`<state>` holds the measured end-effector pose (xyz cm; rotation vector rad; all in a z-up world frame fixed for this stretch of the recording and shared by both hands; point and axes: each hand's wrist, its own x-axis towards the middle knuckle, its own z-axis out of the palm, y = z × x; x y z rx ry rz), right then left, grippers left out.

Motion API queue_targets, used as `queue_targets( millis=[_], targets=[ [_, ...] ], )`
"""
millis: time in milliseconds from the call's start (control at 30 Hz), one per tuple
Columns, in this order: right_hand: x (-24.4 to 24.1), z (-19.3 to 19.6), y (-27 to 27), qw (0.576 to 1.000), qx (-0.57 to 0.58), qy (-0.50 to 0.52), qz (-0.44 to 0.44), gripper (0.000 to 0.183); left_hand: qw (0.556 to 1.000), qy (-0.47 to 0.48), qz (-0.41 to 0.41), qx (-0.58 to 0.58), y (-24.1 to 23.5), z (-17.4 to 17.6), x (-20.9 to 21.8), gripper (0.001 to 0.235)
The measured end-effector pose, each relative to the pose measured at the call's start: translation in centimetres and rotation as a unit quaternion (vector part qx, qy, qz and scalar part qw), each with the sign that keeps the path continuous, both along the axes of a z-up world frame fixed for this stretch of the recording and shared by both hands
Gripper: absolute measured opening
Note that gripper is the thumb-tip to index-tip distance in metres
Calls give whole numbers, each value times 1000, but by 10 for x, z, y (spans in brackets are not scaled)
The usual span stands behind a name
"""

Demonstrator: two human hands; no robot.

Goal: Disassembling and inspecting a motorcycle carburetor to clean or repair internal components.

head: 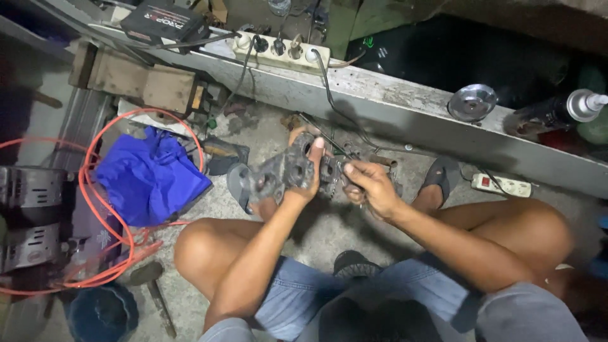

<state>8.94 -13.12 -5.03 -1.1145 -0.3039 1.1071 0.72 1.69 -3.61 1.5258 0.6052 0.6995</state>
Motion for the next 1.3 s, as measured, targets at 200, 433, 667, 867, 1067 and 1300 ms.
queue_targets(
  millis=[200,433,667,867,1067,1300],
  targets=[
    [33,45,0,926,-230,-234,185,33,896,62,-170,405,26,-59,-22,36],
    [55,19,-12,966,-202,-142,74,24,982,40,-115,145,7,-47,-19,40],
    [33,50,-9,937,-72,-314,133,17,945,106,-75,-300,-3,3,-14,63],
    [37,57,-9,925,-18,-363,113,12,897,138,-8,-420,-16,31,-13,55],
    [34,72,-2,902,2,-424,84,4,880,121,11,-459,-7,35,-22,39],
    [35,69,0,854,100,-507,52,16,852,123,-2,-510,-9,-11,-30,48]
  ],
)
